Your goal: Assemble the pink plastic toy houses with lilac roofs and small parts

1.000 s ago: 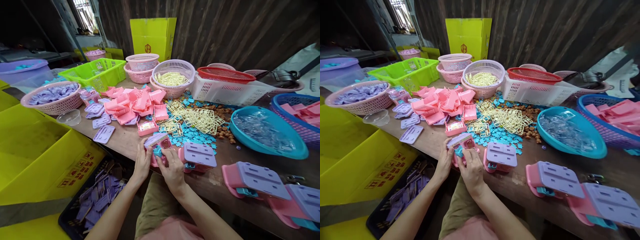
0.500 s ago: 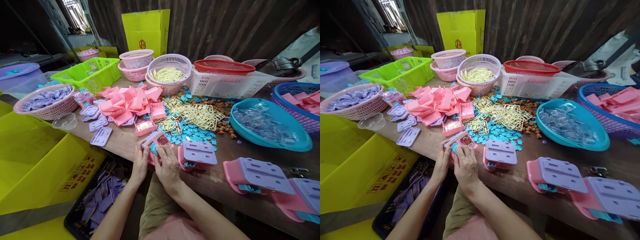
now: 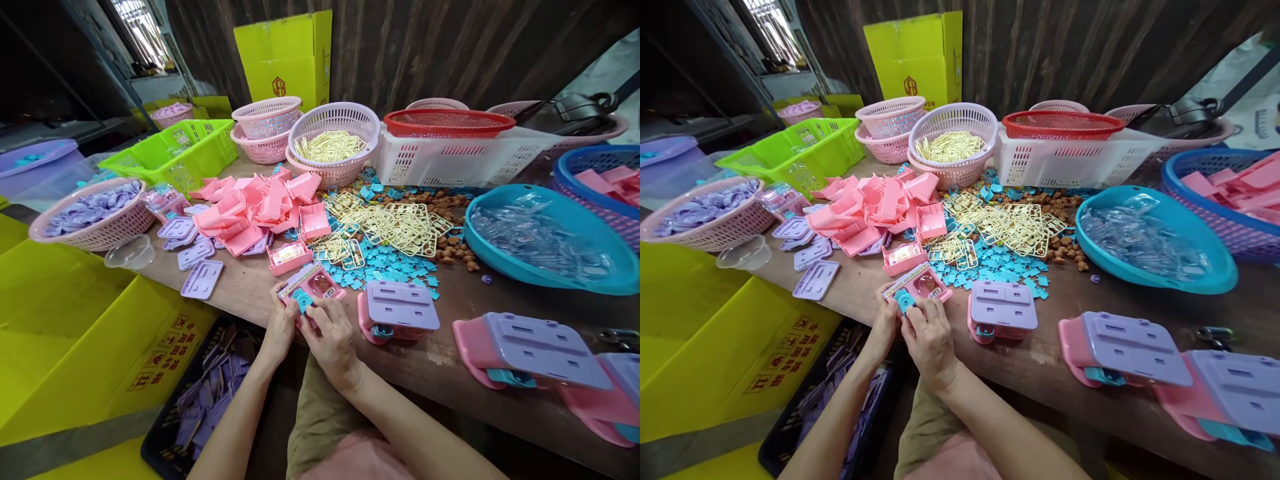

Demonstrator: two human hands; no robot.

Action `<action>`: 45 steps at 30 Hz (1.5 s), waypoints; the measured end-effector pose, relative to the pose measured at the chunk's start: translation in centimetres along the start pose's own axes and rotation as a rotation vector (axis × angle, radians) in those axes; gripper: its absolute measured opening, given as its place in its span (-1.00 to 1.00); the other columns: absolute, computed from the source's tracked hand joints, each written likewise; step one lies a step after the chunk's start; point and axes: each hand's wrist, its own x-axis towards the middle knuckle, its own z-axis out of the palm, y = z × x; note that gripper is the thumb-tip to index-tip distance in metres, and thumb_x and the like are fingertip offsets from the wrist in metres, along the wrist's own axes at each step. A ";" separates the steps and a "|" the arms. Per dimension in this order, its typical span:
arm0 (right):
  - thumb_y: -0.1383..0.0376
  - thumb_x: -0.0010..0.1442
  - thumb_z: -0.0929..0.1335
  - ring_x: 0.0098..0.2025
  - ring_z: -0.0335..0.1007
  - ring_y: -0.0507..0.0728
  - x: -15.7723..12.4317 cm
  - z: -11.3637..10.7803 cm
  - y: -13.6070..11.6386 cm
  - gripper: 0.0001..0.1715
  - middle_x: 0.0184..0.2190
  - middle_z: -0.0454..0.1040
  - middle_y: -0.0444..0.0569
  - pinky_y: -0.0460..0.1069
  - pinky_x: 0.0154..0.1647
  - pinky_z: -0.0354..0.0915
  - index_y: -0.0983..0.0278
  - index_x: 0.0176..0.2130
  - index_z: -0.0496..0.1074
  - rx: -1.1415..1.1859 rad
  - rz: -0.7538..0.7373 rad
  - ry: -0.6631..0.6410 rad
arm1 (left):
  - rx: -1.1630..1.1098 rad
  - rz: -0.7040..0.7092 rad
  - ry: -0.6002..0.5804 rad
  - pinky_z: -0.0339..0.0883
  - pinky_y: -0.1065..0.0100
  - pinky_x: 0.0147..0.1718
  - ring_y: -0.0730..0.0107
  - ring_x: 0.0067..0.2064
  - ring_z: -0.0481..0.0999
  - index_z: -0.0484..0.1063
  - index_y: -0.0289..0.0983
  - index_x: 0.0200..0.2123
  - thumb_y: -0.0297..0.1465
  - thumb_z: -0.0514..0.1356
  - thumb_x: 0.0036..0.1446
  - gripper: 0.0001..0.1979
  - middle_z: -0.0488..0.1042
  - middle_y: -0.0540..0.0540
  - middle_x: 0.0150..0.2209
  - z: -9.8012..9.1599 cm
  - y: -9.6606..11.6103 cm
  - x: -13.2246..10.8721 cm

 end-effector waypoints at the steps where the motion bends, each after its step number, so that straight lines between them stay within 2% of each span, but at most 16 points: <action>1: 0.40 0.19 0.25 -0.29 0.32 0.13 0.1 0.1 -0.1 -0.82 -0.41 0.41 -0.01 0.06 -0.26 0.37 0.23 -0.38 0.40 -0.005 0.002 -0.005 | 0.019 0.004 -0.002 0.24 0.23 -0.05 0.30 -0.10 0.40 0.01 -0.21 0.01 -0.05 0.03 0.12 -0.50 0.32 -0.13 -0.07 -0.1 0.0 0.1; 4: 0.41 0.20 0.24 -0.30 0.29 0.13 0.0 0.3 -0.2 -0.81 -0.41 0.40 -0.01 0.04 -0.26 0.36 0.24 -0.38 0.41 -0.006 0.009 -0.003 | 0.047 0.016 -0.032 0.20 0.21 0.02 0.27 -0.02 0.37 0.00 -0.21 0.01 -0.09 0.12 0.07 -0.46 0.31 -0.14 -0.03 -0.4 0.0 0.2; 8: 0.43 0.18 0.26 -0.30 0.28 0.12 -0.3 0.1 0.0 -0.84 -0.39 0.39 0.00 0.03 -0.24 0.35 0.26 -0.38 0.40 0.033 -0.004 0.007 | -0.010 0.003 -0.107 0.21 0.22 0.01 0.31 -0.05 0.38 -0.05 -0.20 0.02 -0.12 0.13 0.08 -0.45 0.30 -0.13 -0.03 -0.8 0.2 0.3; 11: 0.39 0.17 0.26 -0.28 0.28 0.13 -0.1 -0.5 0.6 -0.87 -0.39 0.38 -0.01 0.06 -0.21 0.32 0.26 -0.35 0.40 0.077 0.000 -0.038 | -0.038 -0.026 -0.137 0.22 0.22 0.00 0.32 -0.06 0.38 -0.07 -0.19 0.02 -0.11 0.14 0.07 -0.43 0.31 -0.11 -0.05 -0.9 0.5 0.3; 13: 0.30 0.17 0.27 -0.18 0.29 0.18 0.5 -0.9 1.2 -0.85 -0.29 0.38 0.02 0.14 -0.12 0.29 0.26 -0.22 0.39 0.077 0.127 -0.045 | -0.036 -0.028 -0.126 0.22 0.22 0.01 0.29 -0.03 0.37 -0.04 -0.18 0.01 -0.09 0.14 0.06 -0.43 0.29 -0.12 -0.01 -1.0 0.6 0.3; 15: 0.19 0.13 0.33 -0.05 0.28 0.24 1.5 -1.1 2.0 -0.62 -0.14 0.38 0.09 0.20 -0.03 0.24 0.28 -0.06 0.32 0.096 0.315 -0.068 | -0.023 -0.018 -0.118 0.20 0.22 0.03 0.25 0.02 0.35 -0.02 -0.17 0.01 -0.07 0.16 0.04 -0.42 0.26 -0.13 0.03 -1.0 0.6 0.3; 18: 0.12 -0.02 0.42 0.01 0.30 0.27 2.8 -0.9 3.1 -0.29 -0.03 0.37 0.13 0.20 0.01 0.24 0.31 0.06 0.21 0.249 0.507 -0.251 | -0.012 -0.014 -0.133 0.19 0.21 0.05 0.22 0.06 0.33 -0.02 -0.17 0.03 -0.06 0.17 0.03 -0.39 0.24 -0.15 0.07 -1.1 0.7 0.3; 20: 0.15 -0.06 0.43 0.02 0.30 0.26 3.3 -0.7 3.4 -0.25 -0.02 0.37 0.12 0.19 0.03 0.23 0.30 0.07 0.19 0.346 0.580 -0.334 | -0.006 -0.024 -0.147 0.17 0.21 0.07 0.22 0.08 0.32 -0.04 -0.17 0.04 -0.06 0.16 0.05 -0.39 0.23 -0.16 0.08 -1.1 0.8 0.2; 23: 0.21 -0.06 0.42 0.04 0.27 0.22 3.4 -0.6 3.4 -0.31 0.00 0.34 0.10 0.18 0.07 0.19 0.29 0.04 0.18 0.445 0.642 -0.323 | 0.002 -0.043 -0.161 0.14 0.19 0.09 0.23 0.08 0.31 -0.07 -0.18 0.07 -0.11 0.14 0.10 -0.41 0.24 -0.15 0.07 -1.1 0.9 0.0; 26: 0.24 -0.07 0.42 -0.01 0.30 0.20 3.4 -0.5 3.0 -0.37 -0.05 0.35 0.05 0.18 0.05 0.20 0.24 -0.02 0.18 0.489 0.672 -0.312 | 0.011 -0.034 -0.147 0.12 0.17 0.09 0.24 0.07 0.31 -0.07 -0.18 0.07 -0.14 0.12 0.13 -0.45 0.25 -0.14 0.05 -1.0 0.9 -0.2; 30: 0.26 -0.11 0.43 -0.05 0.30 0.20 3.4 -0.4 2.4 -0.40 -0.10 0.35 0.02 0.19 0.02 0.21 0.21 -0.08 0.17 0.432 0.700 -0.269 | -0.018 -0.002 -0.123 0.11 0.15 0.10 0.24 0.07 0.30 -0.05 -0.16 0.07 -0.14 0.07 0.17 -0.50 0.24 -0.12 0.04 -0.8 0.6 -0.2; 35: 0.26 -0.12 0.41 -0.05 0.28 0.20 3.5 -0.6 2.5 -0.42 -0.10 0.33 0.02 0.21 0.02 0.20 0.21 -0.10 0.16 0.423 0.707 -0.269 | 0.027 0.051 -0.132 0.07 0.14 0.12 0.21 0.11 0.27 -0.06 -0.18 0.08 -0.15 0.07 0.16 -0.48 0.20 -0.16 0.09 -0.6 0.4 -0.2; 39: 0.25 -0.13 0.43 -0.01 0.27 0.22 3.3 -0.7 2.7 -0.38 -0.08 0.32 0.07 0.18 0.04 0.21 0.26 -0.09 0.16 0.418 0.688 -0.291 | 0.030 0.056 -0.127 0.11 0.11 0.11 0.20 0.07 0.32 -0.05 -0.19 0.06 -0.13 0.11 0.11 -0.45 0.22 -0.17 0.08 -0.7 0.5 -0.3; 43: 0.28 -0.07 0.41 0.10 0.21 0.24 2.3 -2.4 1.5 -0.27 0.01 0.30 0.15 0.18 0.11 0.19 0.32 0.06 0.11 0.362 0.627 -0.351 | 0.019 0.000 -0.271 0.24 0.13 0.05 0.16 0.07 0.35 -0.09 -0.16 0.09 -0.16 0.21 0.02 -0.33 0.25 -0.19 0.08 -1.8 1.3 0.0; 45: 0.31 0.03 0.35 0.16 0.16 0.22 1.8 -4.4 1.3 -0.24 0.09 0.26 0.17 0.17 0.16 0.15 0.32 0.17 0.03 0.327 0.502 -0.373 | 0.084 -0.036 -0.362 0.27 0.14 0.04 0.10 0.15 0.27 -0.20 -0.09 0.17 -0.20 0.26 -0.02 -0.18 0.13 -0.21 0.19 -2.9 1.9 0.5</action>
